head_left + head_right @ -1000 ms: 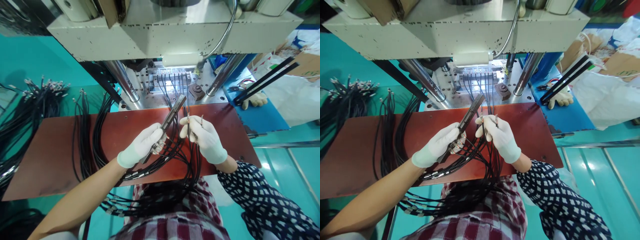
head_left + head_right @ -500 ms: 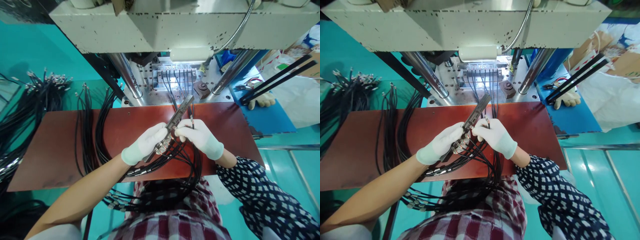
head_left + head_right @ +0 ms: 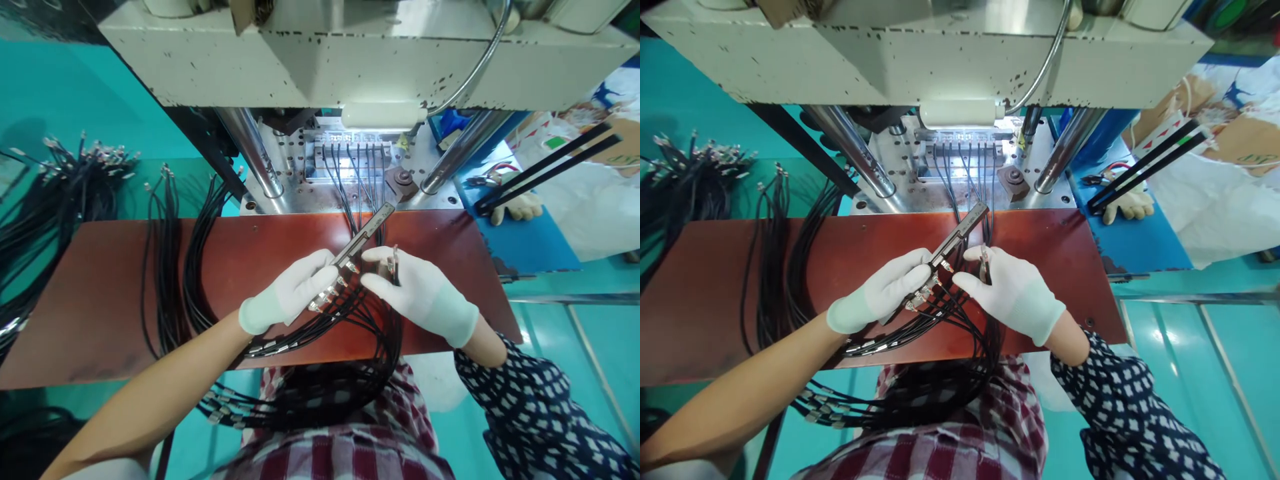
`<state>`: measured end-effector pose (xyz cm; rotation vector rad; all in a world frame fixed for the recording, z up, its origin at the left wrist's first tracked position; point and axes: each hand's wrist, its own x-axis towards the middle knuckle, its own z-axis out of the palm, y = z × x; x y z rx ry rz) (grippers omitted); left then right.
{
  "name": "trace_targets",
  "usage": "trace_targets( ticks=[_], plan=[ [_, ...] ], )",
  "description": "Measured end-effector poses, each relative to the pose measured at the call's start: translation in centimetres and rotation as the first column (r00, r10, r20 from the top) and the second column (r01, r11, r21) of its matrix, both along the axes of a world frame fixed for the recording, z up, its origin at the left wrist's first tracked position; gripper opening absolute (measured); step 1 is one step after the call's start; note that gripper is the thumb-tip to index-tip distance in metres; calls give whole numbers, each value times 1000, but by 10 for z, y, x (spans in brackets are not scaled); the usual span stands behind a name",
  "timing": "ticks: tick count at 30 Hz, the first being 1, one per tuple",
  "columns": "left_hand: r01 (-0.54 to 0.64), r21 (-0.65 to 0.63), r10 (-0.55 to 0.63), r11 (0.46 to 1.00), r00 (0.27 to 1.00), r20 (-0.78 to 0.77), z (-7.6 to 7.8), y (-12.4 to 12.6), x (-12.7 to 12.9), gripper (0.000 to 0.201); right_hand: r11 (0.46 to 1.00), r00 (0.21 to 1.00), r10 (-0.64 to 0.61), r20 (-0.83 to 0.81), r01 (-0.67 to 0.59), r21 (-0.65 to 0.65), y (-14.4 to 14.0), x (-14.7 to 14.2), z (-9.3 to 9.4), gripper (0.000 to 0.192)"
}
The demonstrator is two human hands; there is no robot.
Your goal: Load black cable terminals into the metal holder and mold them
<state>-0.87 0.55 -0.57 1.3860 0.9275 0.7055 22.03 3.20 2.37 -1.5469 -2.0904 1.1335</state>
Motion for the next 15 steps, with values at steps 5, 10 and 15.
trace_targets(
  ticks=[5, 10, 15],
  plan=[
    [30, 15, -30, 999, 999, 16, -2, 2, -3, 32, 986, 937, -167, -308, 150, -77, -5, 9, -1, 19],
    [46, -31, -43, 998, 996, 74, -3, 2, -5, 32, 932, 845, -301, -443, 162, -324, -8, 2, -8, 21],
    [91, -58, -86, 994, 993, 87, -2, 4, -6, 33, 954, 869, -248, -429, 143, -262, -5, -12, -6, 23]
  ],
)
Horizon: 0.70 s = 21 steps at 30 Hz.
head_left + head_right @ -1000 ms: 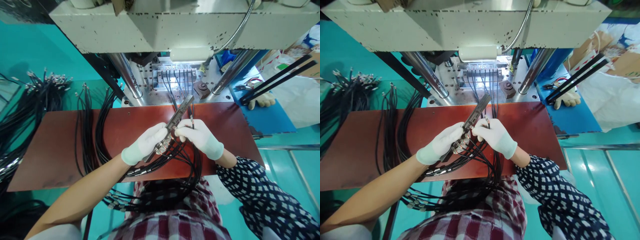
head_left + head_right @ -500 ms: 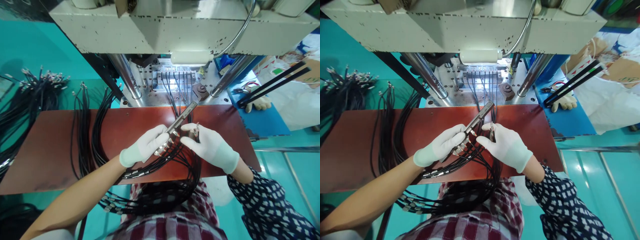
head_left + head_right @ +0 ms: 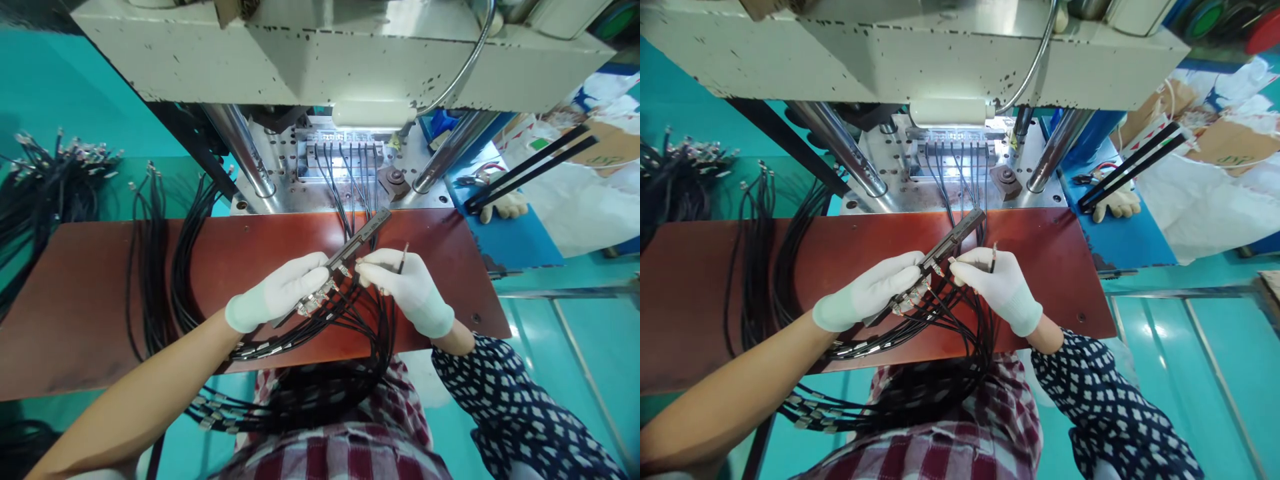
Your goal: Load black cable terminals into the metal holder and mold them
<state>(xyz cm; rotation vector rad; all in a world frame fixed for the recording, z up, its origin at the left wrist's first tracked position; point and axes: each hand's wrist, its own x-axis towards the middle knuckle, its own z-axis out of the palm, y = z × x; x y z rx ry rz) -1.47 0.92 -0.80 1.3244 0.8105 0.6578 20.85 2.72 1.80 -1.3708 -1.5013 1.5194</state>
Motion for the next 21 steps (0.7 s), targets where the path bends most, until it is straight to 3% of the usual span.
trace_targets(
  ticks=[6, 8, 11, 13, 18, 21],
  plan=[
    [42, 60, -37, 997, 996, -84, 4, 1, -1, 34, 1000, 1000, 26, 5, -26, 14, 4, -10, 5, 23],
    [52, 146, -23, 988, 980, -198, 6, 1, 0, 34, 999, 999, 29, 20, -30, 18, 4, -11, 4, 23],
    [63, 314, 90, 947, 889, -449, 7, -1, 2, 34, 998, 999, 25, 44, -28, 60, 4, -13, -1, 25],
    [67, 345, 126, 936, 852, -508, 7, -2, 4, 33, 994, 998, 44, 49, -48, 99, 5, -12, -5, 26],
    [30, 220, 35, 975, 958, -285, 3, -1, 2, 33, 977, 986, 164, 32, -167, 135, 6, 14, -8, 25],
    [20, 123, 4, 992, 982, -191, 2, 1, -1, 34, 958, 975, 214, 65, -222, 180, 4, 47, -9, 52]
  ],
)
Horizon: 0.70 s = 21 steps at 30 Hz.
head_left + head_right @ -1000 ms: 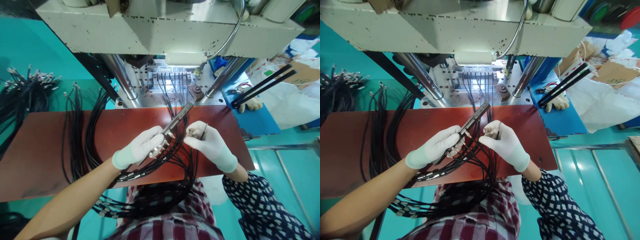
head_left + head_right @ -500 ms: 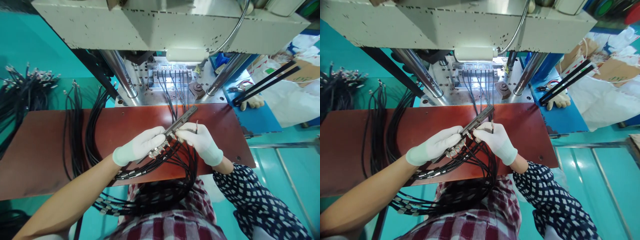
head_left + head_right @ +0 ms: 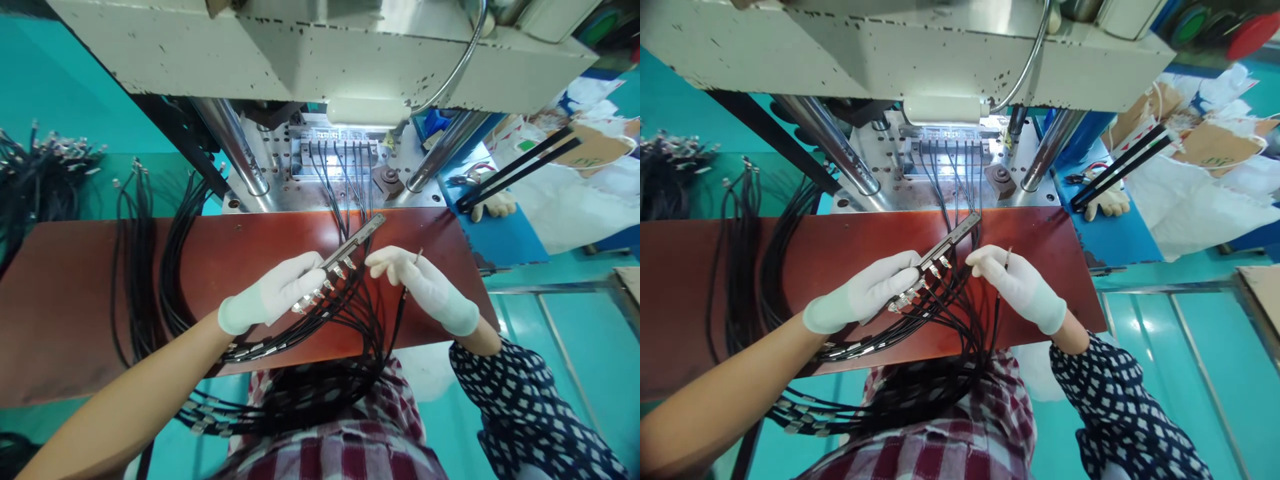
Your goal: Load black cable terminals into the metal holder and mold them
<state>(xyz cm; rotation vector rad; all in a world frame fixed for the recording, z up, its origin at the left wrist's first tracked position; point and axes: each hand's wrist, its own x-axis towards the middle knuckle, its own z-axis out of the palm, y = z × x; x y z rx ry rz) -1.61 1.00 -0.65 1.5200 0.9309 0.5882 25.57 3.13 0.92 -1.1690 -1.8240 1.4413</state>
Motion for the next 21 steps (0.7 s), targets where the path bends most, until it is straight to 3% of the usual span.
trace_targets(
  ticks=[4, 8, 12, 15, 17, 19, 21],
  plan=[
    [-5, -66, 9, 998, 998, 59, -2, 1, -4, 34, 982, 995, 76, -59, -85, -170, -7, 38, -4, 80],
    [-14, -136, 31, 991, 992, 119, -6, 2, -5, 35, 948, 990, -21, -136, -23, -318, -20, 50, -11, 57],
    [-49, -259, 102, 965, 976, 193, -6, 2, -7, 34, 941, 985, -159, -69, 130, -314, -36, 45, -17, 34],
    [52, -503, 155, 863, 919, 362, 2, 0, -11, 32, 937, 979, -181, -93, 143, -318, -44, 38, -15, 40],
    [141, -577, 180, 804, 868, 463, 11, -2, -14, 30, 948, 971, -199, -130, 158, -276, -44, 32, -13, 43],
    [159, -562, 178, 812, 848, 498, 18, -3, -18, 32, 943, 939, -298, -170, 263, -204, -42, 25, -10, 42],
    [116, -517, 165, 848, 869, 466, 22, -4, -20, 36, 904, 876, -425, -229, 398, -155, -39, 18, -8, 36]
  ],
)
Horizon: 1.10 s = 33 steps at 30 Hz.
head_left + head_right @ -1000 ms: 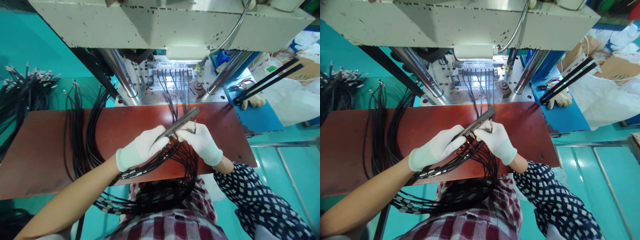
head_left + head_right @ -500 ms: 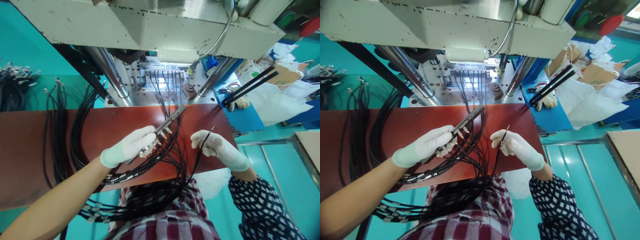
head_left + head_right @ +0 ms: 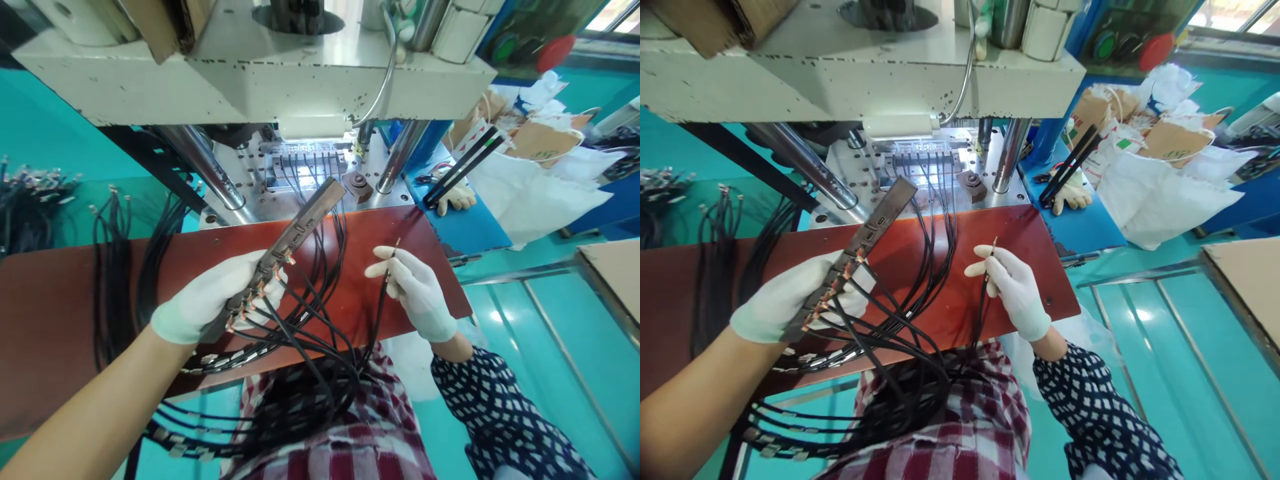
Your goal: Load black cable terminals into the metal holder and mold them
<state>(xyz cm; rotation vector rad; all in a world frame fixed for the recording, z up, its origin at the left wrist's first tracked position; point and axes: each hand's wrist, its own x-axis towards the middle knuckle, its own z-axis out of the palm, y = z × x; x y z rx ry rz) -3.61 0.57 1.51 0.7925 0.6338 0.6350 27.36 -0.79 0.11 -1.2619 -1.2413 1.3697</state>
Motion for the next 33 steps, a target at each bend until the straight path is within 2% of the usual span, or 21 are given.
trace_targets(
  ticks=[2, 6, 9, 11, 15, 20, 22, 25, 26, 28, 30, 32, 33],
  plan=[
    [-1, 86, 11, 996, 993, -114, -1, -1, 1, 36, 997, 996, -68, -57, 70, 26, 4, -8, 2, 32],
    [88, 252, 0, 964, 944, -330, -8, -1, 9, 39, 1000, 999, 19, -33, -19, 9, 14, -24, 11, 34],
    [104, 318, 24, 942, 928, -373, -12, 0, 14, 41, 993, 990, 114, 89, -114, -2, 24, -38, 19, 29],
    [96, 350, 49, 932, 922, -385, -14, 1, 15, 39, 980, 968, 186, 168, -196, 42, 30, -46, 21, 26],
    [116, 394, 64, 912, 907, -417, -13, 2, 12, 35, 922, 903, 314, 292, -364, 133, 41, -57, 15, 31],
    [161, 408, 56, 899, 880, -472, -10, 2, 10, 34, 912, 893, 340, 295, -390, 130, 45, -63, 9, 34],
    [221, 484, 108, 847, 819, -563, -8, 2, 11, 34, 917, 895, 324, 306, -377, 131, 44, -66, 10, 34],
    [336, 602, 263, 725, 672, -692, -8, 5, 14, 33, 914, 888, 310, 341, -377, 150, 46, -70, 9, 34],
    [347, 613, 283, 710, 656, -700, -8, 5, 14, 32, 908, 878, 320, 355, -392, 149, 47, -69, 7, 34],
    [303, 592, 249, 747, 697, -672, -10, 6, 15, 33, 902, 872, 360, 333, -416, 114, 53, -61, 3, 31],
    [236, 544, 184, 806, 773, -608, -13, 5, 14, 34, 915, 901, 384, 201, -401, 51, 57, -44, -2, 37],
    [199, 507, 141, 838, 819, -556, -15, 4, 12, 34, 951, 947, 305, 98, -309, 23, 56, -22, -5, 53],
    [193, 504, 132, 842, 832, -539, -16, 4, 11, 34, 966, 962, 254, 103, -258, 28, 52, -12, -5, 58]
  ],
)
